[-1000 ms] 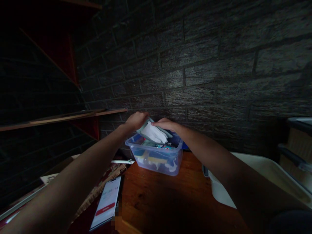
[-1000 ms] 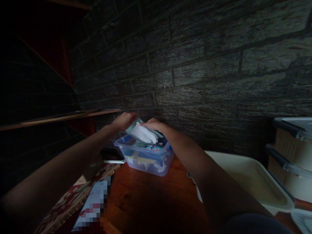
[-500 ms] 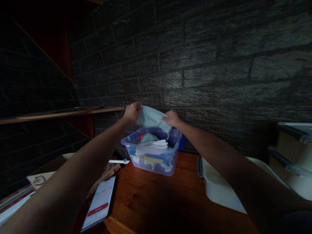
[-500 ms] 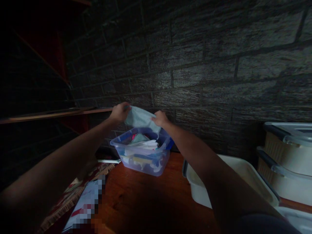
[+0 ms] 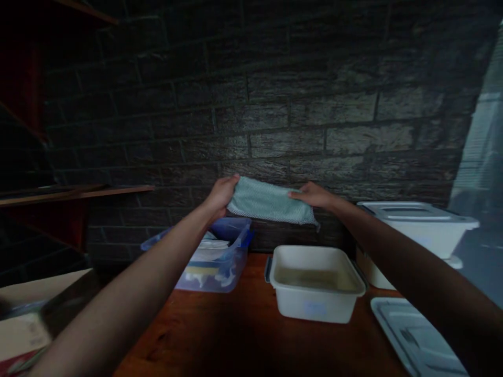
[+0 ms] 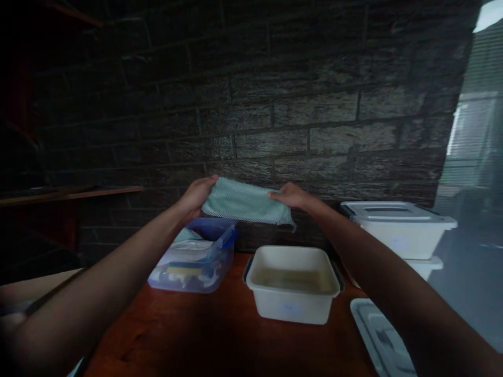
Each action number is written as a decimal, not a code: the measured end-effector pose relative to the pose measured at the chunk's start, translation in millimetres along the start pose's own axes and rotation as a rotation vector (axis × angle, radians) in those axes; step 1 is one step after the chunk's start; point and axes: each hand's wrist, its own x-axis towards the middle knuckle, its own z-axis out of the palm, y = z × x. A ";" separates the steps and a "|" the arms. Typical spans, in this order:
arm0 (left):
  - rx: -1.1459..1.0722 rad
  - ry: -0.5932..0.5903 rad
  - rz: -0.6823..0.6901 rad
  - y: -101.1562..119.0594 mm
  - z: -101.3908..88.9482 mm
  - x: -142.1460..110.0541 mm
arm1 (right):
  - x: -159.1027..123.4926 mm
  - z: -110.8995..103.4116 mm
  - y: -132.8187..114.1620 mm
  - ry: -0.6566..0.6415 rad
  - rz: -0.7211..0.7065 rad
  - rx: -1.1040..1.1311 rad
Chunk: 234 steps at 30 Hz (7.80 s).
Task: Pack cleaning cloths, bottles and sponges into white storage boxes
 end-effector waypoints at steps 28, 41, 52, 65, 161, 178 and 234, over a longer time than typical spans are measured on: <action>0.103 -0.511 -0.139 -54.5 91.5 -82.8 | -77.1 -70.4 20.5 0.276 -0.040 0.527; -0.202 -0.137 0.019 -73.0 95.0 -70.0 | -97.4 -84.3 53.9 0.353 0.047 0.617; -0.107 0.058 0.288 -76.6 70.3 -57.6 | -110.8 -90.3 36.9 0.344 0.007 0.604; -0.159 -0.052 0.164 -66.6 66.9 -55.7 | -109.1 -93.1 46.5 0.225 0.093 0.652; 0.526 0.344 0.739 -65.9 63.2 -53.3 | -113.7 -67.0 17.1 0.427 -0.175 0.285; -0.025 -0.059 0.321 -65.5 64.9 -54.5 | -112.1 -80.9 26.9 0.560 -0.168 0.274; -0.330 0.066 0.189 -68.1 71.7 -50.6 | -140.8 -67.6 2.2 -0.085 -0.237 0.331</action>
